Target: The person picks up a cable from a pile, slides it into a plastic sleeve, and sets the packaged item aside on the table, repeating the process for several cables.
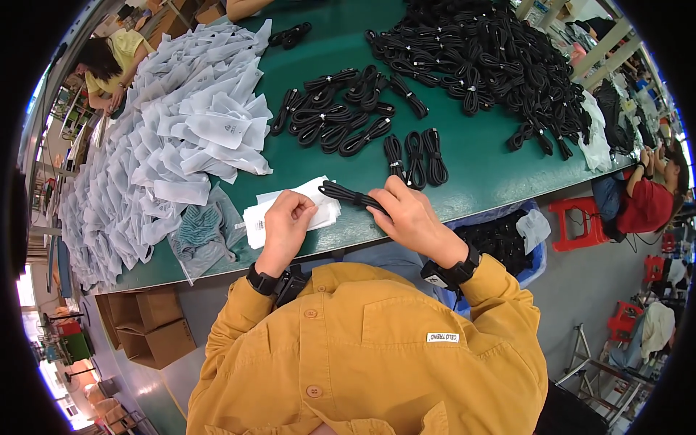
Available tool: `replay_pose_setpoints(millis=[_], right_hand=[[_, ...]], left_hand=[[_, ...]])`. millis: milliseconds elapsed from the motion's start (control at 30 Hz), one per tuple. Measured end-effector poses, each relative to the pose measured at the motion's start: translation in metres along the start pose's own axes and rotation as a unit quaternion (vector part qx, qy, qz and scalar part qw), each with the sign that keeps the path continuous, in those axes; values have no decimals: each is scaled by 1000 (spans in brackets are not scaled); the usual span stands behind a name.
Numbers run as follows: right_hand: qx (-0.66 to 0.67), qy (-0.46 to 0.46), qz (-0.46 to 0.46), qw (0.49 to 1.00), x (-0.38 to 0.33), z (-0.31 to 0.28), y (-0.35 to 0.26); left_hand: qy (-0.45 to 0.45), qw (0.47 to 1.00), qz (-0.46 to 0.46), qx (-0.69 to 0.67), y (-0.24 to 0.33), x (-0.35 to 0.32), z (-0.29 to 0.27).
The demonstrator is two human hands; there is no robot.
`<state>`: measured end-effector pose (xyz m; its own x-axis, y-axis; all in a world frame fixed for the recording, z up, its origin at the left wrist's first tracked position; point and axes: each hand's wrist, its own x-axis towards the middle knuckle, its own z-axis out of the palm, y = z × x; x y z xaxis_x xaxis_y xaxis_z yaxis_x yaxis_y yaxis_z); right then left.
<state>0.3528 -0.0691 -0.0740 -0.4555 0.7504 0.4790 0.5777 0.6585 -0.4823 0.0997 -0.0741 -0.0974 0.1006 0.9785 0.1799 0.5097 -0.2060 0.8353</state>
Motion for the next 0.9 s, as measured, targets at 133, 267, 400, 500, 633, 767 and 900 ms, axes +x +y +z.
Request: replay_pose_setpoints(millis=[133,267,400,500,633,767,900], right_hand=[[-30,-7,-33,999,-2,0,0],[-51,-22,-79,995,1,-1,0],[-18,-60,-85,994,5,0,3],[149,-120,98,977,7,4,4],[426,-170,425,780,13,13,2],[367,-106,313,870,20,19,-10],[155,-18,12,988,27,24,-17]], left_hand=[[-3,999,-35,-31,-3,2,-1],[0,997,-57,-54,-2,2,-3],[1,999,48,-18,4,0,-6],[4,987,158,37,12,0,-8],[6,973,218,69,21,1,-8],[27,975,211,63,23,7,-10],[43,983,176,41,25,12,-16]])
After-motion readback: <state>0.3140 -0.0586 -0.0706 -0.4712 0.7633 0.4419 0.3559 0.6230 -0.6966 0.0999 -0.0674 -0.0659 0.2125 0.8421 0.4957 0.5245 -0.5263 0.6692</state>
